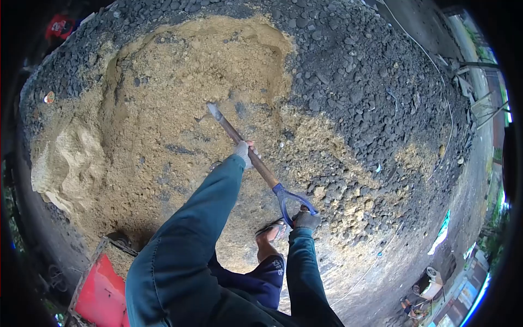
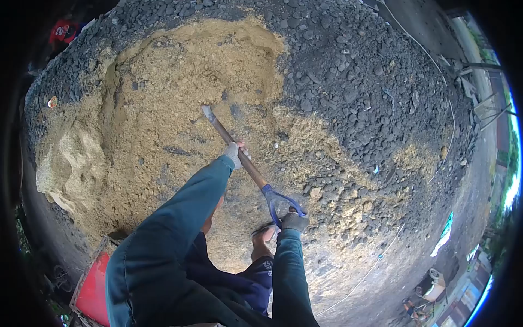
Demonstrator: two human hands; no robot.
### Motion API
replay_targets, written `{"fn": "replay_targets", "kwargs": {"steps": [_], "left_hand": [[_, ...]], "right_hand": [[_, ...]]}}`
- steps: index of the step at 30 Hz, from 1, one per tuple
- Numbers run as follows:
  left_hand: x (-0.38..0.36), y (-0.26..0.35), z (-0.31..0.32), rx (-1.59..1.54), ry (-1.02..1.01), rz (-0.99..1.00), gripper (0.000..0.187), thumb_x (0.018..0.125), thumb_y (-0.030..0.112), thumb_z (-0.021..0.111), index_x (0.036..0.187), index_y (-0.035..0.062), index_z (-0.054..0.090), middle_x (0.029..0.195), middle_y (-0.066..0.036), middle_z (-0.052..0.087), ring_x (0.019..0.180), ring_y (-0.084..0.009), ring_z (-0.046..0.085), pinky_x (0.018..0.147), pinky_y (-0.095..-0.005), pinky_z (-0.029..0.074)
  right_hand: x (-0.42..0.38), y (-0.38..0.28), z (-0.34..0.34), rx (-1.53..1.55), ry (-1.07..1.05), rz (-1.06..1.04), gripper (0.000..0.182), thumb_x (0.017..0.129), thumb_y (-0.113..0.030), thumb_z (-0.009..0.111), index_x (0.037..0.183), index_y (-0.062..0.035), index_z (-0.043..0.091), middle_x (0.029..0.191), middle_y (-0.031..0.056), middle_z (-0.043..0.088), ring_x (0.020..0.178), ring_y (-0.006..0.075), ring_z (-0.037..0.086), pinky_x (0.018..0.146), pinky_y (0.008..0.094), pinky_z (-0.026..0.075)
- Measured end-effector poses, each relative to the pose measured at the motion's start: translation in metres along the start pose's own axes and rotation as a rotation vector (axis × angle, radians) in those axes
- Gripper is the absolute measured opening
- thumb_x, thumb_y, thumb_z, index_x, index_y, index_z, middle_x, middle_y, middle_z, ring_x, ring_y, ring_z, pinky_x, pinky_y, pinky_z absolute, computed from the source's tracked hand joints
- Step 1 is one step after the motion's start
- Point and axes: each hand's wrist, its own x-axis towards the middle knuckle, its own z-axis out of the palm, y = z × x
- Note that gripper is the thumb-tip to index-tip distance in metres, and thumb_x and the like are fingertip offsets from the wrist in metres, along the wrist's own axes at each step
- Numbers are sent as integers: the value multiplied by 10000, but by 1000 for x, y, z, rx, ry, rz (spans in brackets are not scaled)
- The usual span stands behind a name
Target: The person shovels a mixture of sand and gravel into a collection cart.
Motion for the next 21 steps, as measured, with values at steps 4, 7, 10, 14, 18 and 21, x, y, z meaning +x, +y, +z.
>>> {"fn": "replay_targets", "kwargs": {"steps": [4, 7, 10, 14, 18, 21], "left_hand": [[-75, -29, -16, -210, 5, 17, 203, 859, 195, 575, 718, 139, 440, 597, -36, 444, 534, -248, 472, 604, -455, 446], [-143, -42, -46, -413, 10, 131, 293, 857, 292, 581, 663, 133, 430, 576, -35, 459, 547, -250, 474, 608, -469, 446], [-254, -52, -67, -573, -47, 341, 287, 873, 375, 558, 731, 150, 451, 615, -13, 459, 578, -237, 465, 663, -458, 430], [-377, -54, -133, -573, -84, 707, 386, 786, 493, 618, 726, 143, 467, 639, -30, 492, 651, -244, 504, 774, -494, 460], [-500, -68, -102, -528, -79, 694, 384, 756, 477, 658, 758, 132, 489, 718, -68, 524, 774, -261, 537, 887, -546, 434], [-484, -63, -72, -457, -43, 586, 448, 758, 525, 689, 765, 119, 499, 746, -76, 530, 797, -282, 537, 859, -528, 438]], "right_hand": [[10, -28, -58, 211, -162, 210, 55, 763, 14, 632, 778, -38, 623, 677, 52, 636, 514, 137, 564, 463, 293, 442], [26, -18, -78, 1, -319, -36, 54, 747, -12, 657, 783, -44, 631, 688, 22, 642, 608, 139, 602, 561, 277, 480], [10, -75, -91, -164, -417, -484, 106, 721, -60, 687, 816, -51, 642, 700, 49, 660, 655, 176, 648, 613, 295, 514], [-57, -198, -113, 114, -565, -993, 190, 685, -107, 707, 868, -78, 665, 770, 106, 673, 742, 257, 680, 673, 341, 533], [-105, -277, -173, 261, -725, -1085, 184, 678, -110, 715, 856, -96, 670, 764, 112, 663, 745, 280, 677, 679, 341, 535], [-89, -230, -181, 55, -584, -705, 136, 709, -41, 703, 834, -45, 647, 761, 74, 671, 713, 197, 666, 667, 301, 522]]}}
